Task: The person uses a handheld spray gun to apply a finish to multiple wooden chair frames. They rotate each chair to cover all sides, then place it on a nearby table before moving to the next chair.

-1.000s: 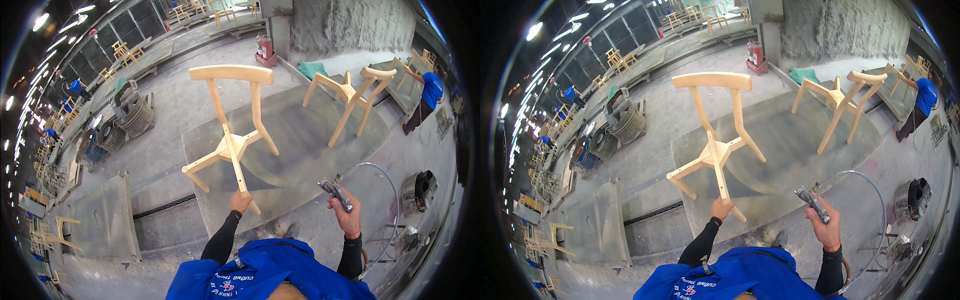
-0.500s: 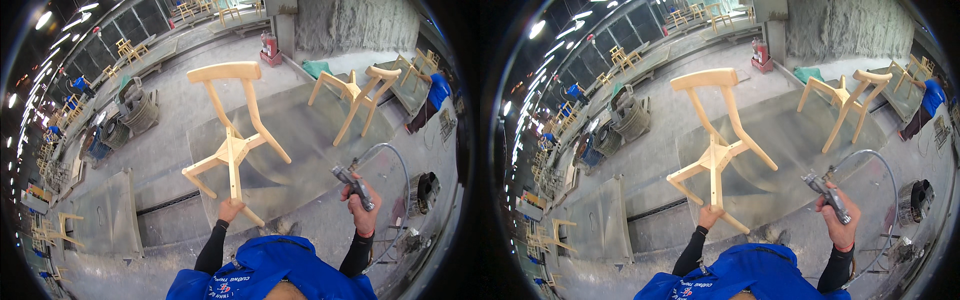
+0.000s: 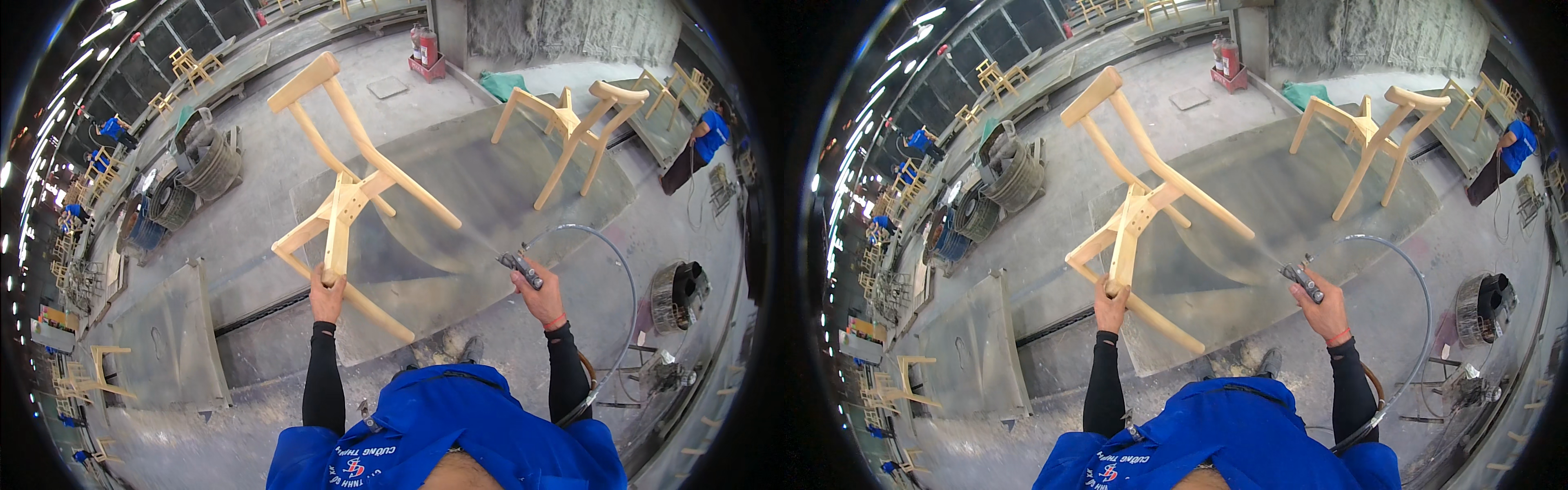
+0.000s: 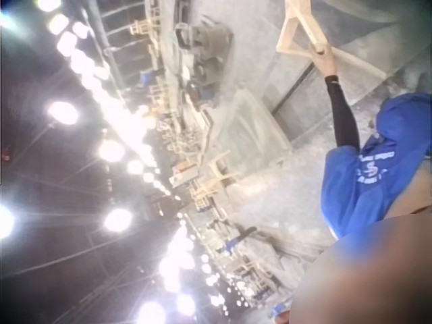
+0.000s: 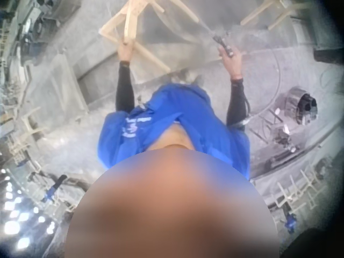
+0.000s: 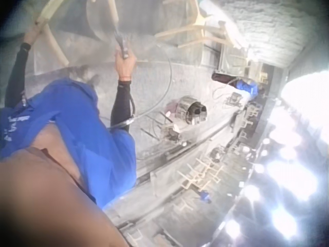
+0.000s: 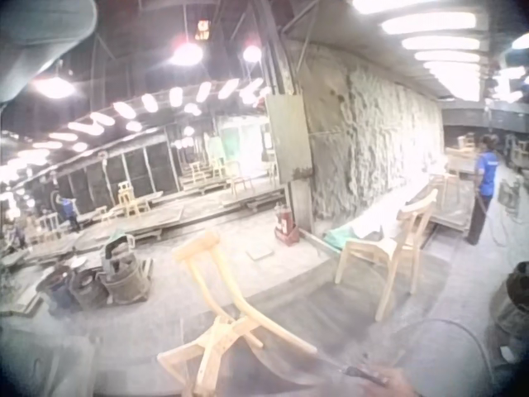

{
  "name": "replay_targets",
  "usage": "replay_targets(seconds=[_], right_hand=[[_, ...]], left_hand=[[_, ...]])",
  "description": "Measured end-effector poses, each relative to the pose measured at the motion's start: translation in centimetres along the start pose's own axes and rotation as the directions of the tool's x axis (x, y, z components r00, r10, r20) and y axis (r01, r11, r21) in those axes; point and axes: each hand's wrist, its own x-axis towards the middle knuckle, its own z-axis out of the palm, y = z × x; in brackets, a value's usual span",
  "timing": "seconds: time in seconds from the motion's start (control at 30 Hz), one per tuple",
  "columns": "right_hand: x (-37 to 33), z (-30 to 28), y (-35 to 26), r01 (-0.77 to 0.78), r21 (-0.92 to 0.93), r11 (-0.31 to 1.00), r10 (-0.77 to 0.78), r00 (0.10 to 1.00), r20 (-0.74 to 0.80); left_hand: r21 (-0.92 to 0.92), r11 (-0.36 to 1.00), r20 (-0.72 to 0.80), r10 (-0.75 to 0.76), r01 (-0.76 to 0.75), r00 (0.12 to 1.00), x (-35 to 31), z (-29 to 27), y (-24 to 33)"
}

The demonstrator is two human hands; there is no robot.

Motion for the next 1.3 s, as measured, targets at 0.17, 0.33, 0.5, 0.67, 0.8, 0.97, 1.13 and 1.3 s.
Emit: replay_targets(seconds=[0.17, 0.33, 0.5, 0.67, 0.8, 0.97, 1.13, 1.3], right_hand=[[0.3, 0.1, 5.4, 0.075, -0.228, 0.971, -0.098, 0.991, -0.088], [-0.7, 0.0, 2.2, -0.089, 0.004, 0.996, 0.089, 0.996, -0.019], [-1.5, 1.2, -4.2, 0.095, 0.278, 0.956, -0.105, 0.994, 0.022], [-2.1, 0.8, -7.8, 0.179, 0.240, 0.954, -0.234, 0.946, 0.226], [-4.1, -0.8, -9.4, 0.109, 0.347, 0.932, -0.226, 0.921, 0.319], [-6.4, -3.0, -8.2, -0.050, 0.351, 0.935, -0.114, 0.895, 0.432], [-8.9, -4.3, -4.0, -0.211, 0.134, 0.968, 0.112, 0.847, 0.520], [-11.3, -4.1, -3.3, -0.095, -0.037, 0.995, 0.101, 0.859, 0.502]], left_hand=[[0.077, 0.988, -0.149, 0.143, -0.133, 0.978, 1.0, -0.1, 0.5], [0.158, 0.982, -0.193, 0.129, -0.099, 0.973, 2.8, -0.5, 0.0], [0.230, 0.969, -0.250, 0.149, -0.091, 0.957, 3.1, -0.6, 0.8], [0.130, 0.991, -0.264, 0.067, -0.033, 0.962, 3.4, -0.6, 1.3], [0.096, 0.991, -0.154, 0.106, -0.092, 0.982, 5.0, -2.6, -0.1], [-0.063, 0.993, -0.102, 0.089, -0.095, 0.991, 6.7, -4.7, -1.0], [0.029, 0.998, -0.051, 0.062, -0.060, 0.997, 8.8, -5.5, -0.5], [0.089, 0.995, 0.009, 0.043, -0.044, 0.999, 11.0, -6.3, -1.2]])
